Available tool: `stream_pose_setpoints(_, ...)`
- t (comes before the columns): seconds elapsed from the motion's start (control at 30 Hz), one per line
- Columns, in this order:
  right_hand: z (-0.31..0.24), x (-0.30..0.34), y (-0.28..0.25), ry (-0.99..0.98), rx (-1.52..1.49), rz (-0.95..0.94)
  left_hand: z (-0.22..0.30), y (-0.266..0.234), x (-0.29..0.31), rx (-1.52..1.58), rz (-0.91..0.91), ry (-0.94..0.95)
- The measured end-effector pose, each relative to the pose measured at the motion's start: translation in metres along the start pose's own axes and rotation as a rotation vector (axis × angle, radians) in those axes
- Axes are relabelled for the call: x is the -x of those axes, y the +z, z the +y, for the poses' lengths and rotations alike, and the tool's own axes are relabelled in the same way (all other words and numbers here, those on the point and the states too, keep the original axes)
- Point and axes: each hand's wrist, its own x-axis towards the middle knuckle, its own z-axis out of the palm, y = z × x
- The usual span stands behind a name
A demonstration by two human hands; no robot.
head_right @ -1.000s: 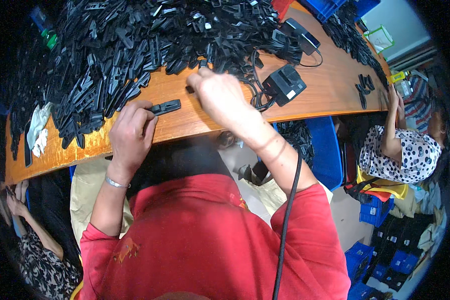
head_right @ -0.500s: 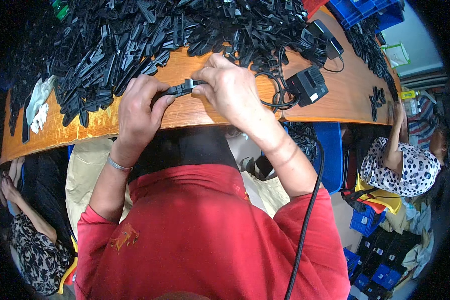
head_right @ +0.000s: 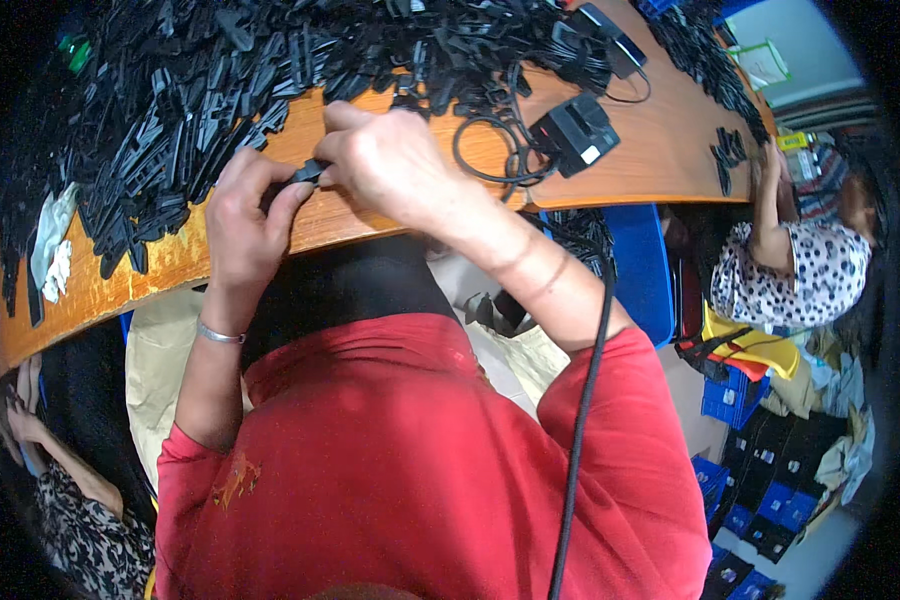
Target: The person assembles black plastic components by hand at a workstation.
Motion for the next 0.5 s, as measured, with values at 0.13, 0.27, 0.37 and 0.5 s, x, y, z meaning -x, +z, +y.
stream_pose_setpoints(0.13,-0.013,0.016,-0.010,0.044,-0.004,-0.033,0.001,-0.023,0.027,-0.008,-0.050,-0.060)
stream_pose_setpoints(0.27,-0.003,0.060,-0.056,0.228,0.070,0.147,0.014,-0.073,0.064,0.013,0.018,-0.116)
stream_pose_setpoints(0.37,-0.007,0.080,-0.061,0.286,0.045,0.081,0.017,-0.097,0.089,-0.036,0.042,-0.218)
stream_pose_setpoints(0.5,-0.016,0.078,-0.045,0.325,0.077,0.016,0.017,-0.089,0.094,-0.034,0.081,-0.259)
